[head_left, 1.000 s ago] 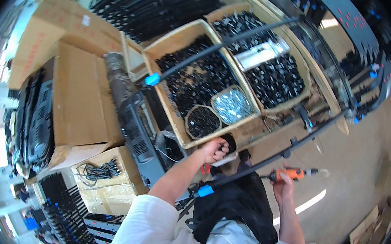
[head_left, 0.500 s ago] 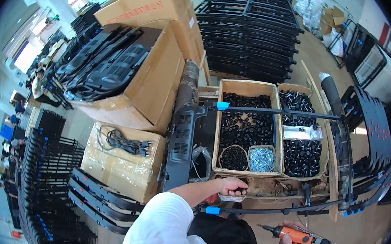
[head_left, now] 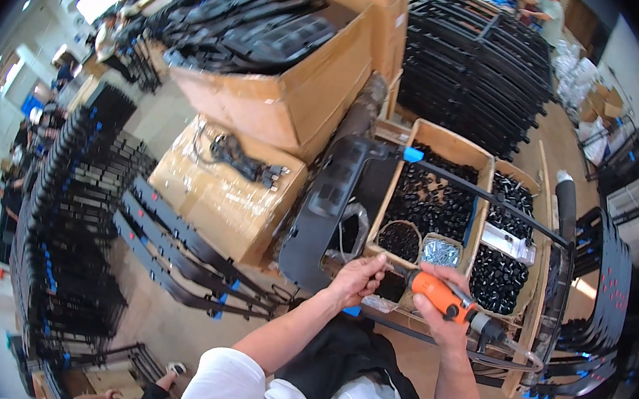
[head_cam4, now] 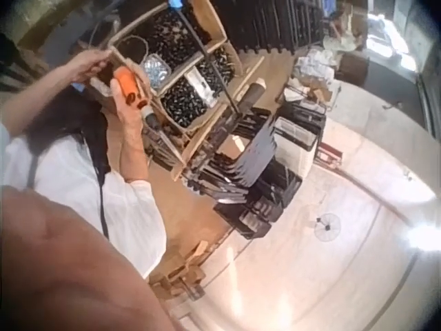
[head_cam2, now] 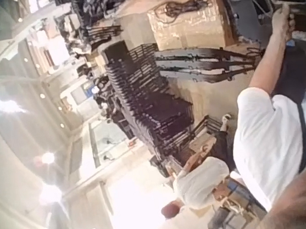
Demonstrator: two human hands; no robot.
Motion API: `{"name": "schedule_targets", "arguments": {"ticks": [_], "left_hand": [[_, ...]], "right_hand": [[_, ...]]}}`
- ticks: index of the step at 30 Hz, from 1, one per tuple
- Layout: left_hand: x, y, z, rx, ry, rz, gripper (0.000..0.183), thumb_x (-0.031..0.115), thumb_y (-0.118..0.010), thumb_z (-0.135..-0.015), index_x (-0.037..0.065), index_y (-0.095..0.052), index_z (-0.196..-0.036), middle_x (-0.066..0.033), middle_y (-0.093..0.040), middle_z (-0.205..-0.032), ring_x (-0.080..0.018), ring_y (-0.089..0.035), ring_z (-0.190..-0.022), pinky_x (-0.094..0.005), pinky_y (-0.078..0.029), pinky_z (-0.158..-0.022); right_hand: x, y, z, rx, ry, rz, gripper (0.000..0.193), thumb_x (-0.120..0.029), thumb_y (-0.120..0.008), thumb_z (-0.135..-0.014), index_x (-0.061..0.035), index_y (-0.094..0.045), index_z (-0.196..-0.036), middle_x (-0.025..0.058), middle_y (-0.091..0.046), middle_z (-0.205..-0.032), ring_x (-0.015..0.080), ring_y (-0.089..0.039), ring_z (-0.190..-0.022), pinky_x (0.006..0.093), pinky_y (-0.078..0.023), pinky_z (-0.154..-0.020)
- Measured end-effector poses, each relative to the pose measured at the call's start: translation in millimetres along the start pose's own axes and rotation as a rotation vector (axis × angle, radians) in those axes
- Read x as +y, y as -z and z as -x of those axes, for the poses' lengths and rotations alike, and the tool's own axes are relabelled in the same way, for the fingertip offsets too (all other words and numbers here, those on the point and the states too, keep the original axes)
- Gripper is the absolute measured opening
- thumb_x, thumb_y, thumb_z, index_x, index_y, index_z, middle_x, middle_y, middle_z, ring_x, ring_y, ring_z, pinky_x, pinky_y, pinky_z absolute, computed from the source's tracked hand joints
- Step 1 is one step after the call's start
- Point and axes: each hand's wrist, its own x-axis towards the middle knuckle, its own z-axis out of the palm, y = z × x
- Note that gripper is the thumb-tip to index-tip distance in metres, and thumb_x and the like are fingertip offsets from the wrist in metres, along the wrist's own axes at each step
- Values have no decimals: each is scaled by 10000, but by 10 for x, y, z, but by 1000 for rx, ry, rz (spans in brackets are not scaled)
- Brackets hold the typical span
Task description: The recorder is assembling metal frame components by attaching plastic parts and using a pneumatic screwdriver on a factory floor.
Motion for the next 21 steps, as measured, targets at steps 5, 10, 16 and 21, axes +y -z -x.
{"name": "schedule_targets", "arguments": {"ticks": [5,10,16,21], "left_hand": [[251,192,216,69,-152,272,258,361,-598,-1112,134,-565,-994,32,-555,-823,-44,-422,-592,-187,-291,-446],[583,535,234,9,-201,605,211,280,-555,-1135,83,-589,-1068,-1,-577,-899,-75,-461,-648,-211,-319,-479],[914,951,141,-21,-213,749,205,274,-580,-1122,78,-625,-1160,-7,-581,-873,-84,-463,-634,-209,-347,-477],[1141,1053,24,-69,-149,798,202,263,-580,-1122,75,-629,-1179,7,-586,-876,-77,-466,-632,-207,-350,-482]], "right_hand": [[163,-525,-450,-107,-82,-72,577,10,-810,-882,-23,-530,-1385,193,-661,-1379,253,-640,-1285,405,-512,-1117],[391,-1036,-797,-186,-108,12,548,-6,-800,-902,-10,-529,-1378,196,-656,-1369,274,-638,-1290,422,-515,-1119],[445,-1523,-1178,-209,-166,49,536,-8,-801,-906,-20,-536,-1372,193,-664,-1365,284,-643,-1292,430,-520,-1115],[446,-1720,-1482,-226,-216,145,541,-17,-806,-904,-27,-538,-1373,191,-669,-1368,272,-645,-1277,421,-520,-1107]]}}
